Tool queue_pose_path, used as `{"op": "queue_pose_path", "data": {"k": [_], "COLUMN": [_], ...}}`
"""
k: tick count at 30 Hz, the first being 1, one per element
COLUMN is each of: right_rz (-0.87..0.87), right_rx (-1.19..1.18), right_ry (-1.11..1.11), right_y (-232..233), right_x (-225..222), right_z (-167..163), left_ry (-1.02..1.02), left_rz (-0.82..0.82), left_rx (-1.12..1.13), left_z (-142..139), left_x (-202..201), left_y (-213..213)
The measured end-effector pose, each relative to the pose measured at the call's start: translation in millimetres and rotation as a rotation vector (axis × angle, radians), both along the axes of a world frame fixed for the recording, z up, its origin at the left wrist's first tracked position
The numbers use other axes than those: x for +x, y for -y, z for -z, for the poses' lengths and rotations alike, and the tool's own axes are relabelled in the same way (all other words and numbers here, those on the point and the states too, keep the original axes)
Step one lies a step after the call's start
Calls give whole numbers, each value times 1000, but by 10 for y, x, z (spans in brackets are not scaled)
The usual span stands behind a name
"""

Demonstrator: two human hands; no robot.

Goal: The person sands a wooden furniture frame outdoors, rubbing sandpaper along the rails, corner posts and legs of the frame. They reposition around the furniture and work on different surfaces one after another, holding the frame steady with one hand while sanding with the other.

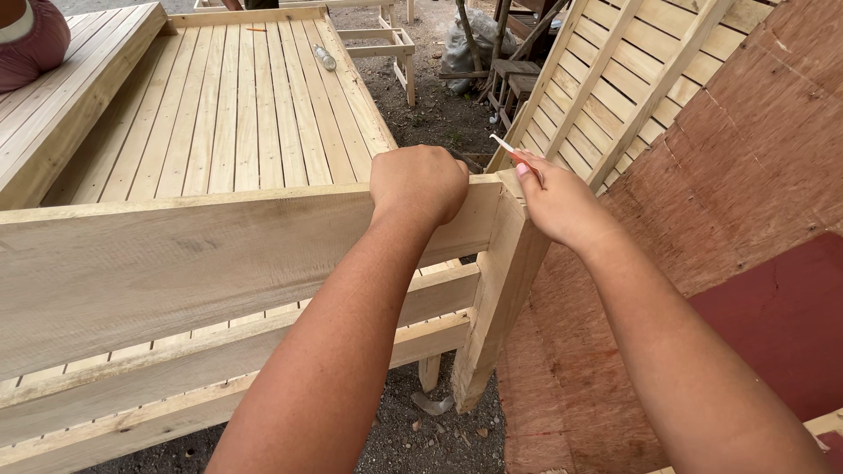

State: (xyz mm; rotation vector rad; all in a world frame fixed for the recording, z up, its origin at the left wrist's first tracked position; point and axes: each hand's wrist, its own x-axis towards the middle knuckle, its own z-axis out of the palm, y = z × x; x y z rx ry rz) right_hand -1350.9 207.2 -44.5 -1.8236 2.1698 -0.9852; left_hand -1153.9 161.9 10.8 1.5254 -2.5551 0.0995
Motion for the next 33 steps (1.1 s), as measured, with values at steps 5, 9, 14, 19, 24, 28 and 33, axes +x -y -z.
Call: {"op": "queue_pose_path", "data": {"k": [5,9,14,19,24,28,33], "right_rz": [-80,16,-57,-44,4,-20,20], "right_rx": [46,156,-6,-24,80,38,87], "right_ry": [-408,-259,-364,-351,-311,-340,-148], "right_y": [-166,-134,-174,-233,0,-238,-223], "right_x": [149,284,342,267,329,360,267], "right_z": [-34,-189,-167,-66,-182,-178,-245], "left_ry": [-40,-18,-2,-63,13,38,1], "left_rz": [-28,-23,-22,-44,-21,-4,-30], "left_rx": [33,25,12,27,10,-20,4], "left_z": [6,-3,16,4,-5,7,-6], "left_x": [-8,-6,-5,-9,-6,9,-12], "left_y": [3,2,-22,-4,-9,-32,-22]}}
